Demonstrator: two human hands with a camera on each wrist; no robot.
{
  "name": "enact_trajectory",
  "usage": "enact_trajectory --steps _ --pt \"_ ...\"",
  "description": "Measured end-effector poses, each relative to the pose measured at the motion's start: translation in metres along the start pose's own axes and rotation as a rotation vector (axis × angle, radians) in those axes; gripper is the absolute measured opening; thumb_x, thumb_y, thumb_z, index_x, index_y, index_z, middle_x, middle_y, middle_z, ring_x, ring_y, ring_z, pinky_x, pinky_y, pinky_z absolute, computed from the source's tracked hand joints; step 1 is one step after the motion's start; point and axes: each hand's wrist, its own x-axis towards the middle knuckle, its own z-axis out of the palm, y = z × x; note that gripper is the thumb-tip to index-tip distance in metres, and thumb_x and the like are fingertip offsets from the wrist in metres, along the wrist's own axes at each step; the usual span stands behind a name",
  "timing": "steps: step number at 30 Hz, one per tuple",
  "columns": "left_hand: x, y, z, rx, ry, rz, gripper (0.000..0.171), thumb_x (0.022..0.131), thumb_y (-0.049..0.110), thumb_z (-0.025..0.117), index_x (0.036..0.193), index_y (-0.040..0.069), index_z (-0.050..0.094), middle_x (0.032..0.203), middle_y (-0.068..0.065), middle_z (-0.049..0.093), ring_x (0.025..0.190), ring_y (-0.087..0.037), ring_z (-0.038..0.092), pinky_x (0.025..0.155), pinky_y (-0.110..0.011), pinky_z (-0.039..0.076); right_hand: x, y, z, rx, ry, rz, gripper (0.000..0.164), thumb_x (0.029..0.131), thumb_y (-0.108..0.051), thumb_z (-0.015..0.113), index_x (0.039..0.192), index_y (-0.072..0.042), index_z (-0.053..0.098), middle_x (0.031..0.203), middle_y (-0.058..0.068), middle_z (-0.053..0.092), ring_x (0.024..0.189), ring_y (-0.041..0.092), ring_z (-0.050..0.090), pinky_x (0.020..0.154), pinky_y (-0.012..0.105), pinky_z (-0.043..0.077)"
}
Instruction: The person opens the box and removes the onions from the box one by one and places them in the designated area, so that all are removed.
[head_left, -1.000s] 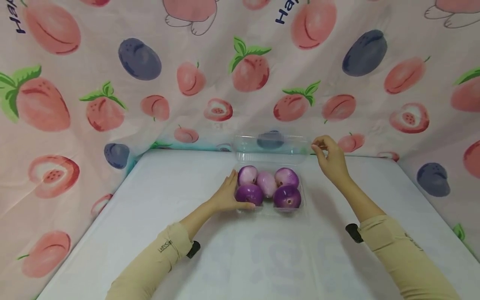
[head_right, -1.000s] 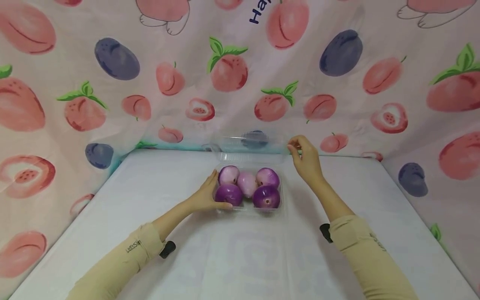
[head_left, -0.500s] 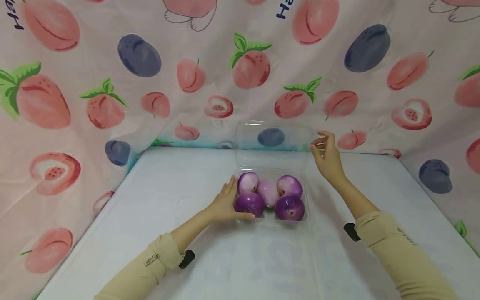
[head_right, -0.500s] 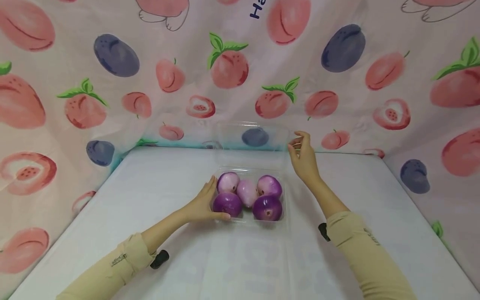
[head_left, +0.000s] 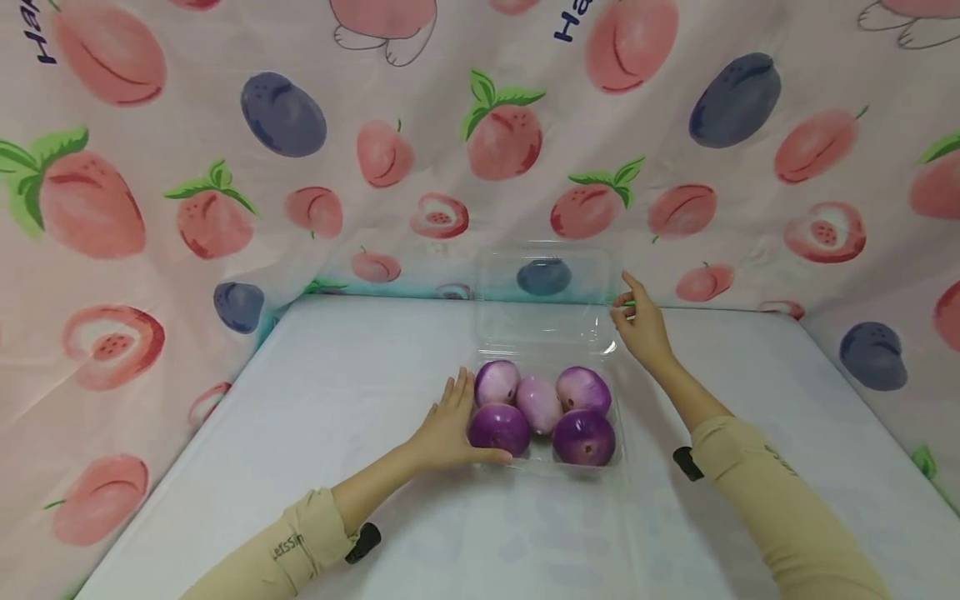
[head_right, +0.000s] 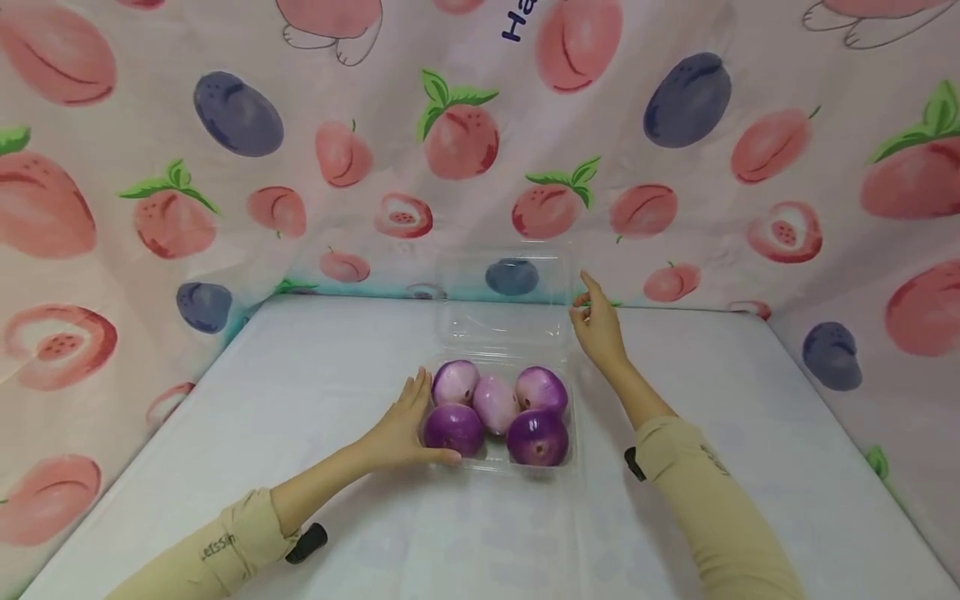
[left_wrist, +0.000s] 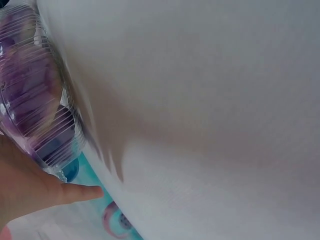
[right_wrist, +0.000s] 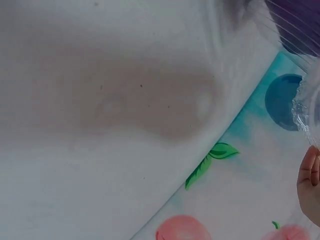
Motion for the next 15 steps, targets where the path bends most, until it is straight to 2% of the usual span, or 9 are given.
enact_trajectory --steps 3,6,11,13,15 --pt "-0.003 0.002 0.002 -0.012 -0.004 -0.008 0.129 0.066 0.067 0.071 0.150 -0.002 0.000 0.158 -0.018 -0.006 0.145 -0.041 0.000 0.109 -0.066 0.019 -0.001 0.002 0.003 -0.038 -0.025 0.027 0.059 0.085 0.009 0.058 0.139 0.010 0.033 0.105 0.028 0.057 0.077 0.031 0.057 0.062 0.006 0.038" --pt "-0.006 0.004 0.003 -0.024 0.006 -0.013 0.129 0.066 0.066 0.072 0.150 -0.002 0.001 0.158 -0.019 -0.005 0.144 -0.042 0.002 0.108 -0.067 0.020 -0.003 0.002 0.007 -0.061 -0.075 0.063 0.063 0.085 0.008 0.059 0.140 0.010 0.031 0.114 0.030 0.054 0.077 0.030 0.057 0.062 0.014 0.042" --pt "-0.009 0.005 0.003 -0.036 0.012 -0.030 0.129 0.066 0.066 0.073 0.150 0.000 0.000 0.158 -0.018 -0.006 0.145 -0.041 0.001 0.109 -0.066 0.018 -0.006 0.008 0.014 -0.121 -0.137 0.100 0.062 0.086 0.007 0.058 0.140 0.012 0.030 0.128 0.032 0.049 0.082 0.039 0.061 0.066 0.032 0.053" --pt "-0.009 0.006 0.003 -0.043 0.009 -0.035 0.129 0.066 0.066 0.072 0.150 0.001 0.000 0.159 -0.017 -0.006 0.145 -0.040 0.000 0.110 -0.065 0.017 -0.007 0.011 0.016 -0.128 -0.151 0.117 0.059 0.087 0.006 0.057 0.139 0.013 0.031 0.130 0.033 0.048 0.083 0.041 0.062 0.064 0.030 0.054" --pt "-0.009 0.006 0.003 -0.048 0.006 -0.039 0.130 0.066 0.067 0.072 0.150 0.001 -0.001 0.159 -0.016 -0.006 0.145 -0.040 0.000 0.110 -0.065 0.017 -0.008 0.015 0.017 -0.117 -0.170 0.135 0.056 0.088 0.005 0.055 0.138 0.014 0.032 0.130 0.034 0.048 0.082 0.041 0.063 0.058 0.023 0.052"
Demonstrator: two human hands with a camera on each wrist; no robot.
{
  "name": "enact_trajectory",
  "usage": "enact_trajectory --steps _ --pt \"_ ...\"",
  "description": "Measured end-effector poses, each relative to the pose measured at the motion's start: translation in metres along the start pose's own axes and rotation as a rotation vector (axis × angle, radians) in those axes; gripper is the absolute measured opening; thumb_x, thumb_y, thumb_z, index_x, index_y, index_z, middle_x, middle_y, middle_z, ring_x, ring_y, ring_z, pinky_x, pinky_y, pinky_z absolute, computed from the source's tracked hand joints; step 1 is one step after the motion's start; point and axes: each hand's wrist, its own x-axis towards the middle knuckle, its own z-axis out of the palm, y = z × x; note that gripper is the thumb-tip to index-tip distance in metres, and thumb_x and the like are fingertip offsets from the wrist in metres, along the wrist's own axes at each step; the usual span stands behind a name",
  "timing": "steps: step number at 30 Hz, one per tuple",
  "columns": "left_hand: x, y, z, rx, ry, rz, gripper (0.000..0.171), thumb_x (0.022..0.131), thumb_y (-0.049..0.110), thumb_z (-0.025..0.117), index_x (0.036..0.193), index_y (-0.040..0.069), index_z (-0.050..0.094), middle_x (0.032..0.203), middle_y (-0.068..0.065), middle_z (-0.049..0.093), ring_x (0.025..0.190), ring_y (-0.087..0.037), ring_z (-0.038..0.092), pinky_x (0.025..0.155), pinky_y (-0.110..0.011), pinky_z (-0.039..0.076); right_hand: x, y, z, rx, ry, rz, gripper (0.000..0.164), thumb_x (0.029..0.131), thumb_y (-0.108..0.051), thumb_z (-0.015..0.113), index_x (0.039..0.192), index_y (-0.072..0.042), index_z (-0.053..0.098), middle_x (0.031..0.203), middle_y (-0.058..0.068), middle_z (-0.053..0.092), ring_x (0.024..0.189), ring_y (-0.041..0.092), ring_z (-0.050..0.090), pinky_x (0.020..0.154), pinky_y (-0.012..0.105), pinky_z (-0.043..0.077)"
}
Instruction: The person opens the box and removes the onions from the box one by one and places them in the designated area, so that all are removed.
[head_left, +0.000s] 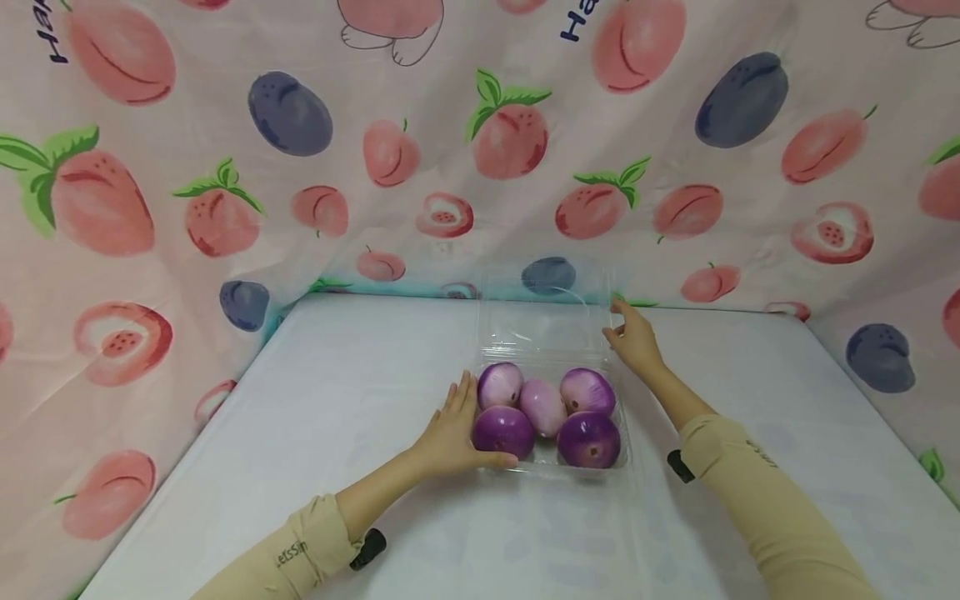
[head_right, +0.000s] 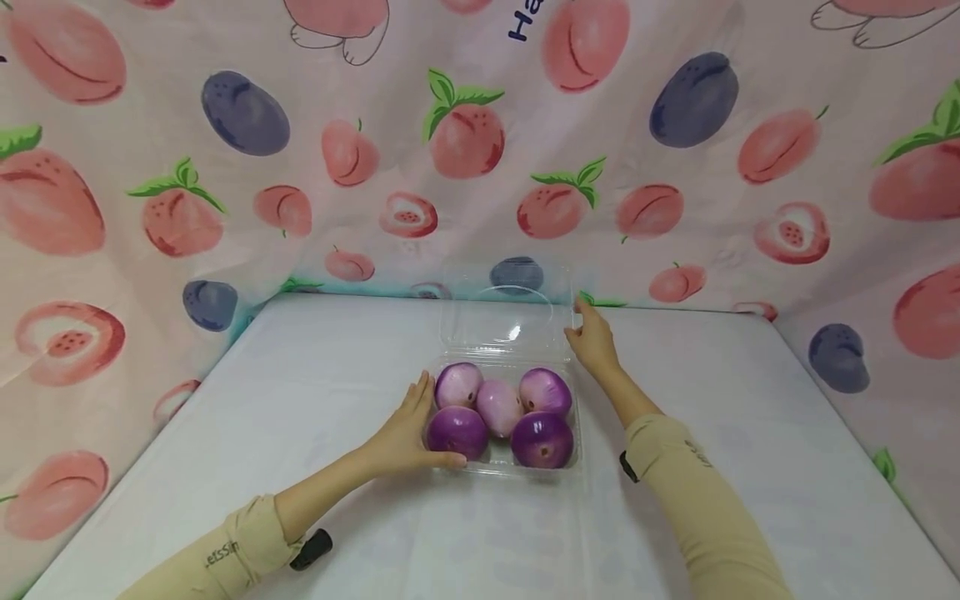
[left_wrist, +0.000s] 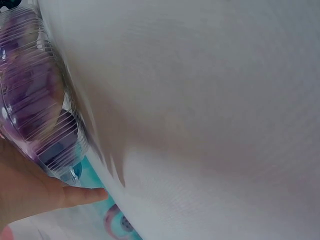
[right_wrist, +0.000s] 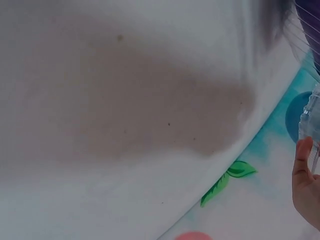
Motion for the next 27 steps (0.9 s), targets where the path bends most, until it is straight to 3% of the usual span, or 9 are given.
enact_trajectory --steps 4,12,14,17,18,20,24,27 --pt "0.001 -0.001 0.001 -0.013 -0.004 -0.003 0.130 0.066 0.067 0.071 0.150 0.001 -0.001 0.159 -0.015 -0.007 0.145 -0.040 0.000 0.110 -0.065 0.017 0.000 0.003 0.003 0.023 -0.053 0.033 0.052 0.089 0.005 0.053 0.135 0.017 0.034 0.128 0.036 0.048 0.080 0.041 0.065 0.052 0.013 0.044" --pt "0.001 -0.001 0.001 -0.023 -0.009 -0.006 0.129 0.066 0.067 0.071 0.150 0.000 0.000 0.159 -0.017 -0.006 0.145 -0.041 0.002 0.110 -0.064 0.019 0.005 0.013 0.006 0.065 -0.165 0.070 0.051 0.090 -0.004 0.055 0.132 0.019 0.037 0.122 0.039 0.051 0.079 0.038 0.068 0.060 0.033 0.057" --pt "0.002 -0.001 0.000 -0.029 -0.012 -0.010 0.129 0.066 0.067 0.072 0.150 0.000 0.000 0.159 -0.016 -0.006 0.145 -0.041 0.001 0.110 -0.064 0.020 0.013 0.039 0.014 0.122 -0.161 0.034 0.051 0.090 -0.011 0.058 0.130 0.016 0.042 0.116 0.035 0.058 0.072 0.031 0.069 0.058 0.031 0.057" --pt "0.002 0.000 0.000 -0.036 -0.017 -0.014 0.129 0.066 0.067 0.072 0.151 0.001 -0.001 0.159 -0.015 -0.008 0.145 -0.040 0.001 0.110 -0.064 0.020 0.027 0.074 0.028 0.129 -0.179 0.072 0.053 0.092 -0.017 0.059 0.133 0.012 0.043 0.118 0.032 0.059 0.071 0.029 0.070 0.061 0.033 0.058" --pt "0.002 0.000 0.000 -0.037 -0.021 -0.017 0.130 0.066 0.067 0.072 0.151 0.002 -0.001 0.159 -0.014 -0.008 0.145 -0.040 0.000 0.110 -0.063 0.020 0.034 0.096 0.037 0.146 -0.162 0.053 0.053 0.092 -0.021 0.060 0.132 0.010 0.045 0.115 0.030 0.062 0.068 0.025 0.069 0.058 0.030 0.057" --pt "0.003 0.000 0.000 -0.035 -0.024 -0.021 0.130 0.066 0.067 0.072 0.151 0.002 -0.002 0.159 -0.013 -0.009 0.145 -0.039 0.000 0.110 -0.063 0.019 0.045 0.127 0.051 0.103 -0.157 0.076 0.062 0.093 -0.035 0.057 0.133 0.011 0.044 0.117 0.032 0.059 0.064 0.020 0.069 0.056 0.029 0.057" --pt "0.002 0.000 -0.001 -0.026 -0.024 -0.026 0.130 0.066 0.067 0.072 0.151 0.002 -0.002 0.159 -0.013 -0.008 0.145 -0.039 0.001 0.110 -0.063 0.019 0.026 0.081 0.036 0.036 -0.142 0.064 0.054 0.097 -0.027 0.051 0.130 0.015 0.043 0.115 0.036 0.058 0.064 0.024 0.069 0.055 0.026 0.056" --pt "0.002 0.000 -0.001 -0.025 -0.022 -0.024 0.130 0.066 0.066 0.072 0.151 0.002 -0.001 0.159 -0.014 -0.008 0.145 -0.039 0.002 0.111 -0.062 0.020 -0.001 0.007 0.007 -0.070 -0.164 0.100 0.041 0.096 -0.005 0.047 0.131 0.016 0.041 0.118 0.038 0.054 0.087 0.042 0.066 0.071 0.041 0.057"
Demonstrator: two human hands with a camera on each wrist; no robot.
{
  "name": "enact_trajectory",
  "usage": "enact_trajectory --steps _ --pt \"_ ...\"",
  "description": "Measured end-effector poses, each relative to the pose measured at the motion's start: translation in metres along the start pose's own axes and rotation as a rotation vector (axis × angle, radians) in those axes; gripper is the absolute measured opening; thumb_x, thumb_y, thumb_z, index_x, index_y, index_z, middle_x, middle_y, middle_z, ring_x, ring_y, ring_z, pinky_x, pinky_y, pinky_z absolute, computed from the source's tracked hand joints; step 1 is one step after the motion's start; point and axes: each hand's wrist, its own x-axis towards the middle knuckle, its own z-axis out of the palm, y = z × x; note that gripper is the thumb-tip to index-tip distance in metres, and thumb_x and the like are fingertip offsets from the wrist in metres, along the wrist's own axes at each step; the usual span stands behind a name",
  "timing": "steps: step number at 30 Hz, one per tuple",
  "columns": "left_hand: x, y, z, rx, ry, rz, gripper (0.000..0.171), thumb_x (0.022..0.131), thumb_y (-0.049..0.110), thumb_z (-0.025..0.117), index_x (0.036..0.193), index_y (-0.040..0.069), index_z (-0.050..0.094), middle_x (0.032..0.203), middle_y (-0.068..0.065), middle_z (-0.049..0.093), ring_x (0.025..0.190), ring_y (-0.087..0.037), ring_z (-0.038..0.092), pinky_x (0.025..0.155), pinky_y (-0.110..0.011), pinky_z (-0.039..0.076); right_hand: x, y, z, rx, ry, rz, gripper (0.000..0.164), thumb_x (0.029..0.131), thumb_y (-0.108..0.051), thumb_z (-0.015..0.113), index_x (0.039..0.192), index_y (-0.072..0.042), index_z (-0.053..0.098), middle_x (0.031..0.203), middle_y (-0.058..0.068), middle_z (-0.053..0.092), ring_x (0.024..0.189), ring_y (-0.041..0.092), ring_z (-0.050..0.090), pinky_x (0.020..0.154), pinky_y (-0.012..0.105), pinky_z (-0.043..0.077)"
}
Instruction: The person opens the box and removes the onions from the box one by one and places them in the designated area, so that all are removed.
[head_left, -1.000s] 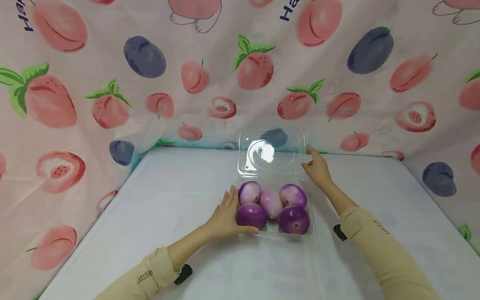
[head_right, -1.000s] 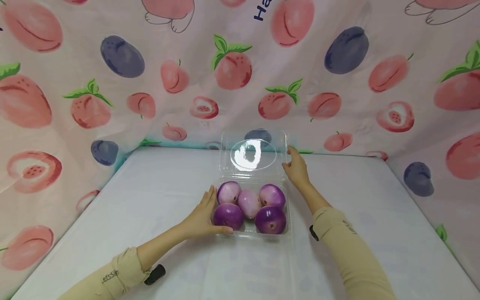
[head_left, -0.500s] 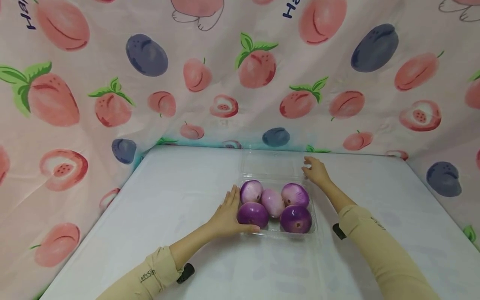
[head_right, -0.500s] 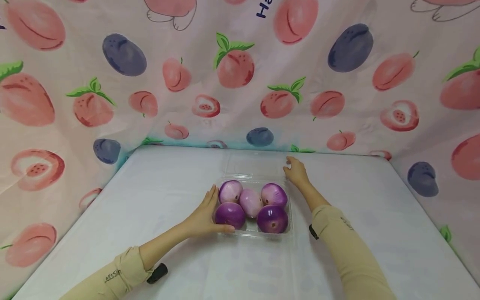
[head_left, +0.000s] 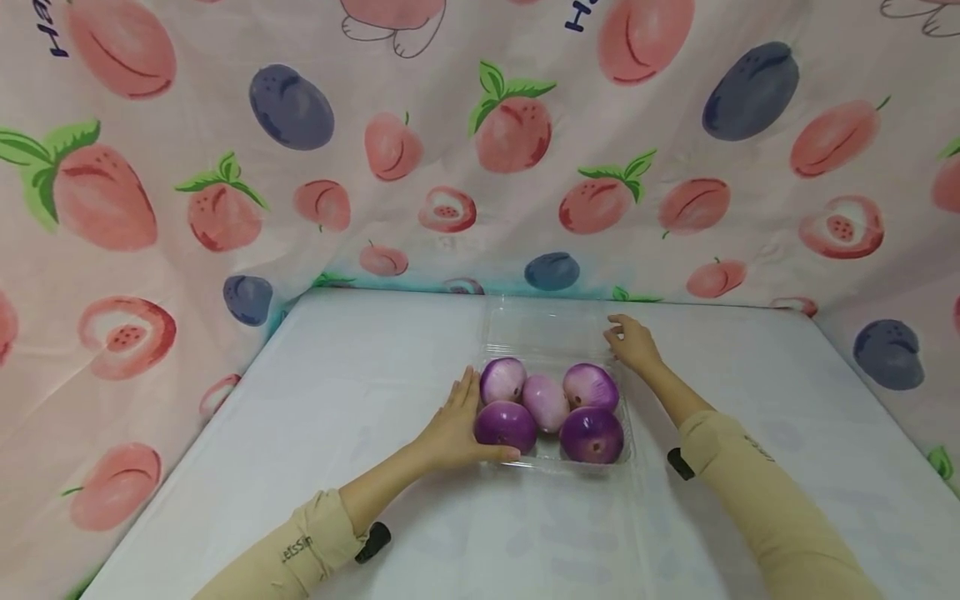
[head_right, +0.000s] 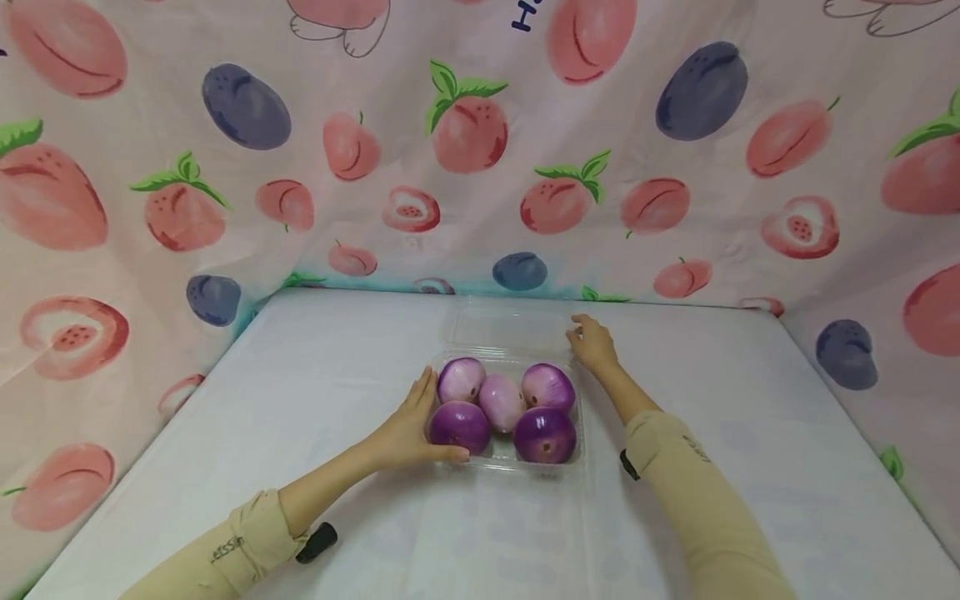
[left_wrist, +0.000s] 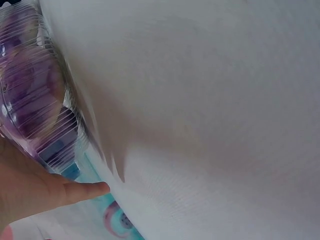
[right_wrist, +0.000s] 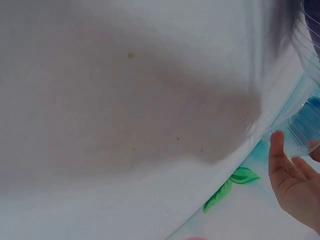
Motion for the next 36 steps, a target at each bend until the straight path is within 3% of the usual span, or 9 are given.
enact_trajectory --steps 5,18,27,31,36 --pt "0.001 0.000 0.000 -0.006 0.006 0.002 0.130 0.066 0.066 0.072 0.151 0.002 -0.001 0.159 -0.014 -0.007 0.145 -0.039 0.002 0.112 -0.060 0.020 -0.005 -0.002 -0.004 -0.096 0.031 -0.025 0.041 0.096 -0.010 0.047 0.130 0.013 0.044 0.116 0.036 0.057 0.100 0.049 0.060 0.085 0.056 0.049" --pt "0.006 -0.002 0.000 -0.033 0.009 0.003 0.130 0.065 0.068 0.072 0.151 0.003 -0.002 0.159 -0.014 -0.009 0.145 -0.040 0.001 0.112 -0.057 0.022 -0.026 -0.009 -0.017 -0.111 0.111 -0.206 0.032 0.093 -0.006 0.055 0.119 0.011 0.054 0.112 0.035 0.060 0.092 0.048 0.062 0.083 0.055 0.049" --pt "0.007 -0.006 0.005 -0.064 -0.014 -0.003 0.132 0.065 0.068 0.072 0.151 0.004 -0.004 0.159 -0.013 -0.012 0.139 -0.047 0.021 0.103 -0.062 0.034 -0.051 -0.020 -0.023 0.041 0.052 -0.197 0.031 0.092 -0.009 0.059 0.119 0.008 0.057 0.111 0.031 0.062 0.093 0.044 0.064 0.081 0.052 0.053" --pt "0.007 -0.008 0.004 -0.055 -0.005 -0.006 0.131 0.065 0.069 0.071 0.151 0.004 -0.003 0.159 -0.013 -0.011 0.139 -0.046 0.023 0.100 -0.061 0.037 -0.059 -0.030 -0.024 0.068 0.029 -0.187 0.033 0.092 -0.014 0.060 0.118 0.007 0.057 0.111 0.030 0.062 0.094 0.043 0.064 0.082 0.051 0.053" --pt "0.009 -0.005 0.000 -0.042 -0.004 -0.012 0.130 0.065 0.069 0.071 0.152 0.006 -0.003 0.160 -0.010 -0.010 0.140 -0.044 0.022 0.100 -0.062 0.038 -0.066 -0.038 -0.026 0.083 -0.081 -0.133 0.046 0.093 -0.022 0.060 0.126 0.009 0.051 0.122 0.032 0.057 0.110 0.046 0.057 0.092 0.052 0.048"
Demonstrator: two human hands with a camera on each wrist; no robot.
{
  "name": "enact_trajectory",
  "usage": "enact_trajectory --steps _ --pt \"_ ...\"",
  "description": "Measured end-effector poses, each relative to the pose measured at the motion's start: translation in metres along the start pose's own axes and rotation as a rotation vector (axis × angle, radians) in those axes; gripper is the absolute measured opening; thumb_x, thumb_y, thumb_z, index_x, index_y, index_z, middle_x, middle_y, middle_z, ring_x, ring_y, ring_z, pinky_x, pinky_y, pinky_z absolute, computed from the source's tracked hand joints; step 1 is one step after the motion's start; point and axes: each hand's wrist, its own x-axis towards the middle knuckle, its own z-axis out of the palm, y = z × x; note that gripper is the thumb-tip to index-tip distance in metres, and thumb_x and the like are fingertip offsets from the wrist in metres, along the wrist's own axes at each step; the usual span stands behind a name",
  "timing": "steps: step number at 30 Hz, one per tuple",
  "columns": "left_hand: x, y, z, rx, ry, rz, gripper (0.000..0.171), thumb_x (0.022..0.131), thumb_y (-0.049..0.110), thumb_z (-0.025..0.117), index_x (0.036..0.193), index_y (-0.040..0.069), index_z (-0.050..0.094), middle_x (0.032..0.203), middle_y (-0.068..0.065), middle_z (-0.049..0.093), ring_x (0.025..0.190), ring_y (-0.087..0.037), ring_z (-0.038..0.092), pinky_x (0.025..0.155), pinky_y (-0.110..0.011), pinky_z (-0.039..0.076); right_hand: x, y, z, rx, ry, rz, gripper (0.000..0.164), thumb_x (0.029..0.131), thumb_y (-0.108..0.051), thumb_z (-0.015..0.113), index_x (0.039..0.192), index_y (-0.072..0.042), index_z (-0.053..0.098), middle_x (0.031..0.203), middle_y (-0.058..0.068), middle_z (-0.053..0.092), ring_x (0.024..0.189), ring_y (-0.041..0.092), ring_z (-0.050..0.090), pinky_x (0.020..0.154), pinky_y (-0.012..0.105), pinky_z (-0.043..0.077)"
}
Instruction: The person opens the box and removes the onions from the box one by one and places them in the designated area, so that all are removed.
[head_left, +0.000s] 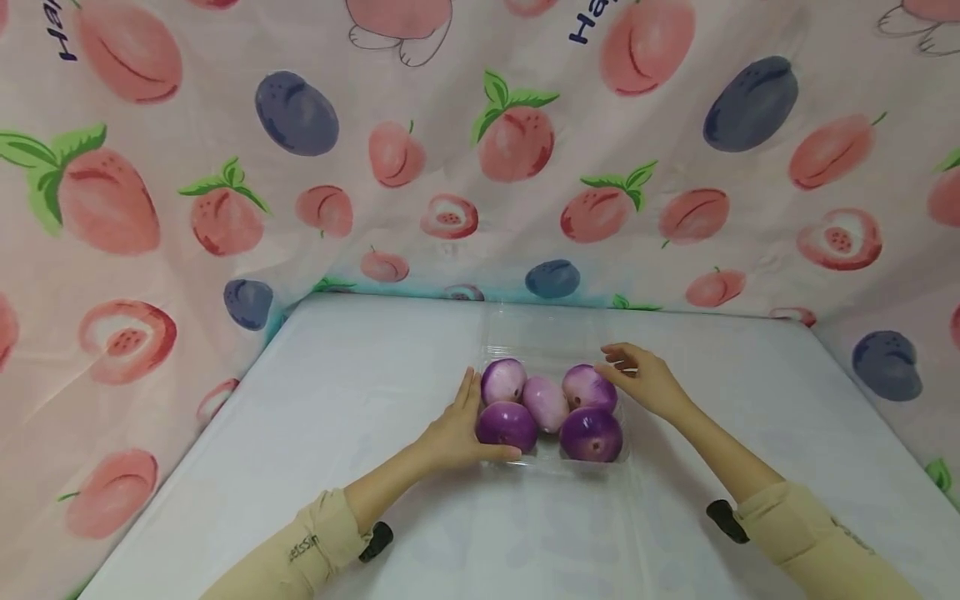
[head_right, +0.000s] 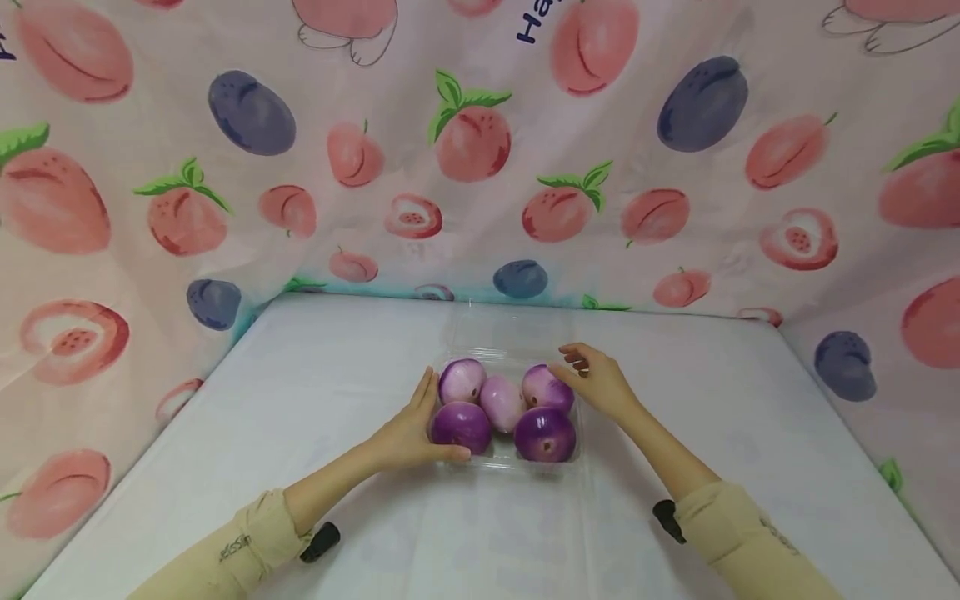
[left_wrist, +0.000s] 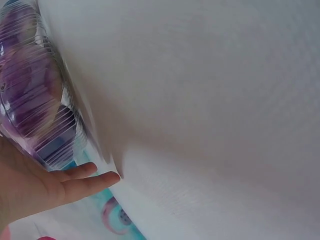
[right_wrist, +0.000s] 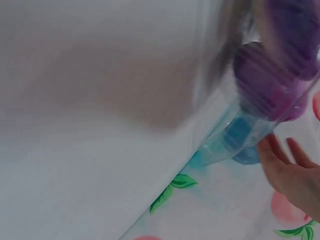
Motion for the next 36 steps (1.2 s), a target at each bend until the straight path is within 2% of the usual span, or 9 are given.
enact_trajectory --steps 3,7,11,16,21,28,32,36 --pt "0.001 0.002 -0.002 0.020 -0.001 0.000 0.130 0.064 0.071 0.070 0.152 0.006 -0.002 0.160 -0.010 -0.009 0.139 -0.046 0.023 0.099 -0.062 0.038 -0.001 -0.001 0.002 0.017 -0.076 0.051 0.058 0.092 -0.026 0.061 0.132 0.012 0.043 0.133 0.033 0.047 0.122 0.048 0.046 0.100 0.053 0.042" --pt "0.003 0.002 -0.004 0.050 -0.009 -0.004 0.131 0.064 0.073 0.068 0.151 0.004 -0.002 0.160 -0.011 -0.009 0.137 -0.050 0.025 0.098 -0.062 0.040 0.000 0.000 0.005 0.008 -0.120 0.054 0.064 0.090 -0.023 0.064 0.134 0.016 0.038 0.137 0.035 0.041 0.126 0.050 0.041 0.102 0.053 0.039" --pt "0.006 -0.001 -0.007 0.059 -0.015 -0.004 0.132 0.064 0.073 0.068 0.151 0.004 -0.003 0.160 -0.011 -0.009 0.138 -0.048 0.023 0.101 -0.061 0.038 0.002 -0.001 0.009 -0.057 -0.108 0.016 0.061 0.086 -0.018 0.068 0.128 0.018 0.043 0.131 0.037 0.047 0.119 0.051 0.047 0.098 0.052 0.043" --pt "0.011 -0.006 -0.010 0.047 -0.019 0.002 0.132 0.064 0.073 0.069 0.151 0.004 -0.003 0.159 -0.012 -0.009 0.142 -0.044 0.018 0.104 -0.060 0.035 0.006 -0.001 0.014 -0.153 -0.072 -0.007 0.053 0.083 -0.020 0.071 0.118 0.015 0.052 0.118 0.036 0.056 0.106 0.050 0.057 0.090 0.053 0.049" --pt "0.015 -0.004 -0.007 0.024 -0.015 0.010 0.133 0.064 0.072 0.069 0.151 0.002 -0.003 0.159 -0.013 -0.010 0.140 -0.046 0.018 0.106 -0.061 0.032 0.008 0.000 0.016 -0.209 -0.035 -0.003 0.052 0.080 -0.023 0.073 0.112 0.014 0.057 0.112 0.032 0.060 0.102 0.045 0.057 0.088 0.054 0.048" --pt "0.016 -0.002 -0.009 0.026 -0.011 0.013 0.132 0.065 0.069 0.071 0.151 0.002 -0.004 0.159 -0.015 -0.010 0.139 -0.048 0.018 0.108 -0.060 0.029 0.011 -0.004 0.018 -0.231 -0.014 0.012 0.057 0.079 -0.024 0.074 0.111 0.018 0.056 0.111 0.035 0.060 0.106 0.047 0.056 0.092 0.055 0.045" --pt "0.016 -0.003 -0.009 0.013 -0.019 0.031 0.134 0.064 0.071 0.071 0.150 0.000 -0.003 0.158 -0.017 -0.010 0.140 -0.048 0.016 0.109 -0.059 0.028 0.012 -0.004 0.016 -0.236 -0.032 0.013 0.055 0.078 -0.025 0.074 0.107 0.018 0.057 0.102 0.033 0.063 0.095 0.043 0.059 0.085 0.052 0.049" --pt "0.016 -0.006 -0.009 -0.002 -0.037 0.034 0.134 0.064 0.069 0.072 0.150 0.001 -0.006 0.158 -0.016 -0.012 0.142 -0.045 0.012 0.111 -0.057 0.025 0.014 -0.003 0.013 -0.195 -0.045 0.018 0.049 0.079 -0.024 0.072 0.105 0.014 0.058 0.092 0.026 0.063 0.082 0.033 0.057 0.074 0.044 0.050"
